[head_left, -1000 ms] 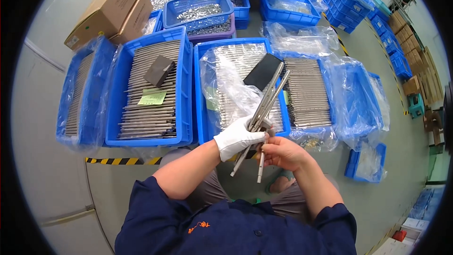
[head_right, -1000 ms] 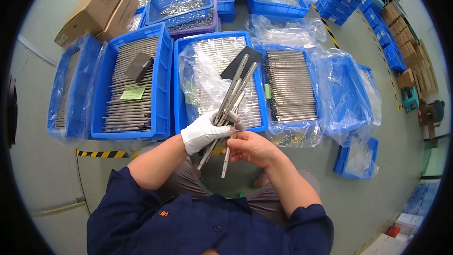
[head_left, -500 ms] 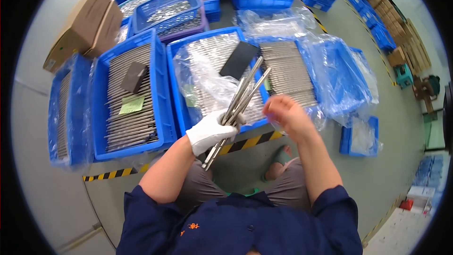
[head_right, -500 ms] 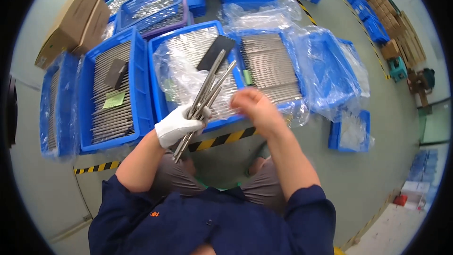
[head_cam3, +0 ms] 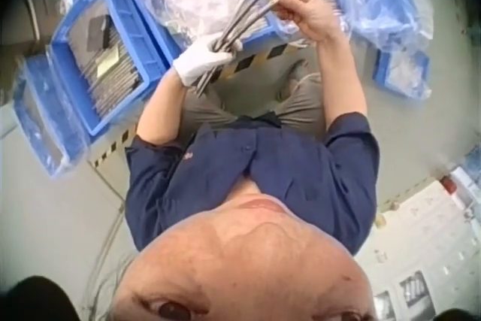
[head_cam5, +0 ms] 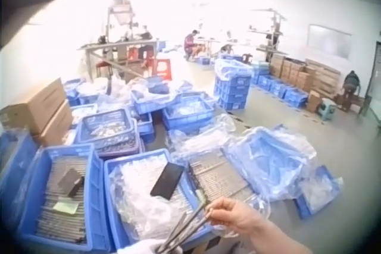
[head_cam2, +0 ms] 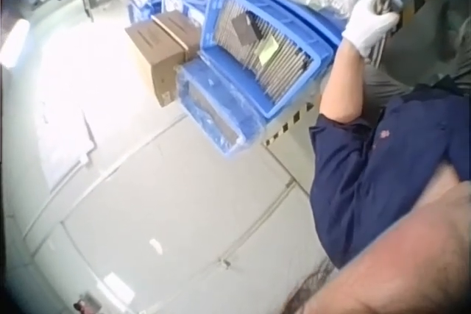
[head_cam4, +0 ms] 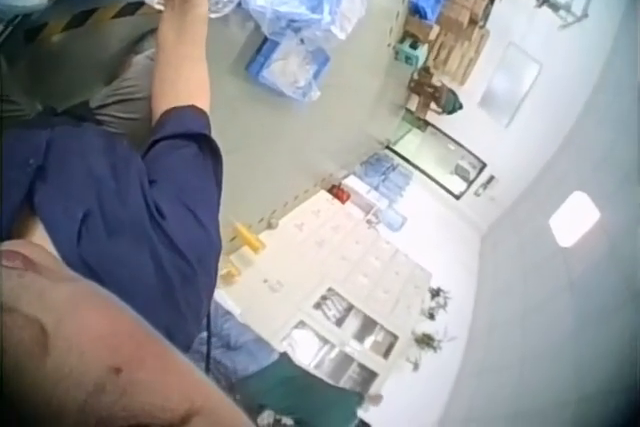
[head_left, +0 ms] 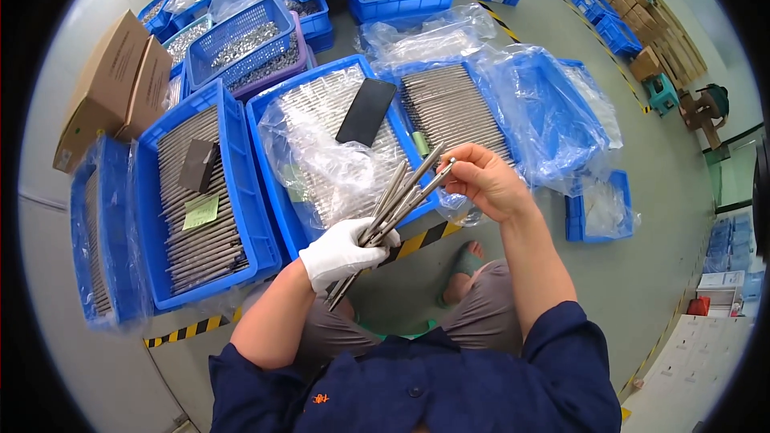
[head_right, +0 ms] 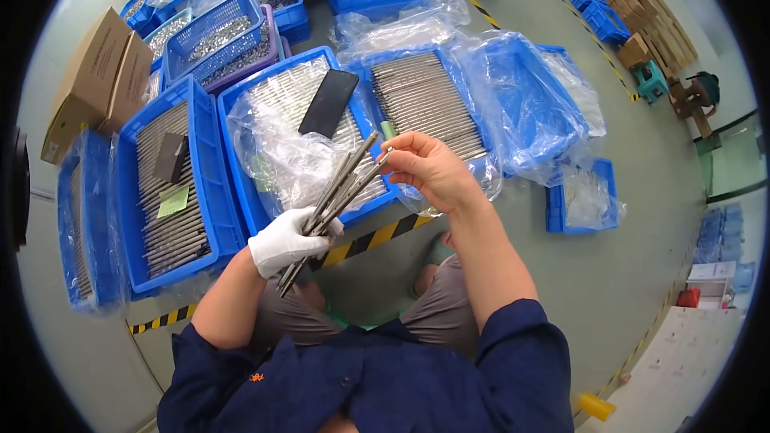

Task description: The recorder is inspecting, counting, and sorting thin metal rods from various bins into structured trays in an industrial setting.

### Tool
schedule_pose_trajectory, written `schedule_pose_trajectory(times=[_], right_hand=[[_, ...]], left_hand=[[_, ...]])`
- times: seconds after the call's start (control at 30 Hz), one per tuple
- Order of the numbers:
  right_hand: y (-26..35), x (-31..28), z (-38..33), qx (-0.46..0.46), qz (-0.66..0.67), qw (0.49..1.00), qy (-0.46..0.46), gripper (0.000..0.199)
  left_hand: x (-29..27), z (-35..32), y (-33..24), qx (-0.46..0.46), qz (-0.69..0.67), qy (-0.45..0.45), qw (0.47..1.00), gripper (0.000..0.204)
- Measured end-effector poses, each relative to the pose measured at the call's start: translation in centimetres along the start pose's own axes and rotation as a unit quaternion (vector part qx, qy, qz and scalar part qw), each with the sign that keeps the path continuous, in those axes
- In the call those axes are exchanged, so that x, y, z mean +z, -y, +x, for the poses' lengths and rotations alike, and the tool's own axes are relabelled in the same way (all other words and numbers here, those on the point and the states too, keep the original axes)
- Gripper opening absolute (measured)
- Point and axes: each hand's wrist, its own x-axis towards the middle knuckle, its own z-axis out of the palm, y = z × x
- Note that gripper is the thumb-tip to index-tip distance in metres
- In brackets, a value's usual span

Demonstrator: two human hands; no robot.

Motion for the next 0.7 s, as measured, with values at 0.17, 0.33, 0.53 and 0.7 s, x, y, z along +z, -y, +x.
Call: schedule_pose_trajectory(times=[0.17,0.33,0.53,0.7], right_hand=[[0.7,0.1,-0.2,0.004,-0.107,0.994,0.002,0.018],[-2.7,2.7,0.2,0.036,-0.096,0.995,0.009,0.018],[-4.3,3.3,0.6,0.019,-0.067,0.998,0.007,0.018],[-3.9,2.6,0.7,0.047,-0.080,0.996,-0.005,0.028]], left_hand=[[-0.3,-0.1,0.3,-0.003,0.028,0.005,1.000,0.020],[0.1,-0.4,-0.3,-0.007,-0.028,-0.010,1.000,0.021],[-0.2,0.2,0.4,0.008,-0.104,-0.033,0.994,0.026],[0.3,0.6,0.8,0.028,-0.128,-0.067,0.989,0.026]])
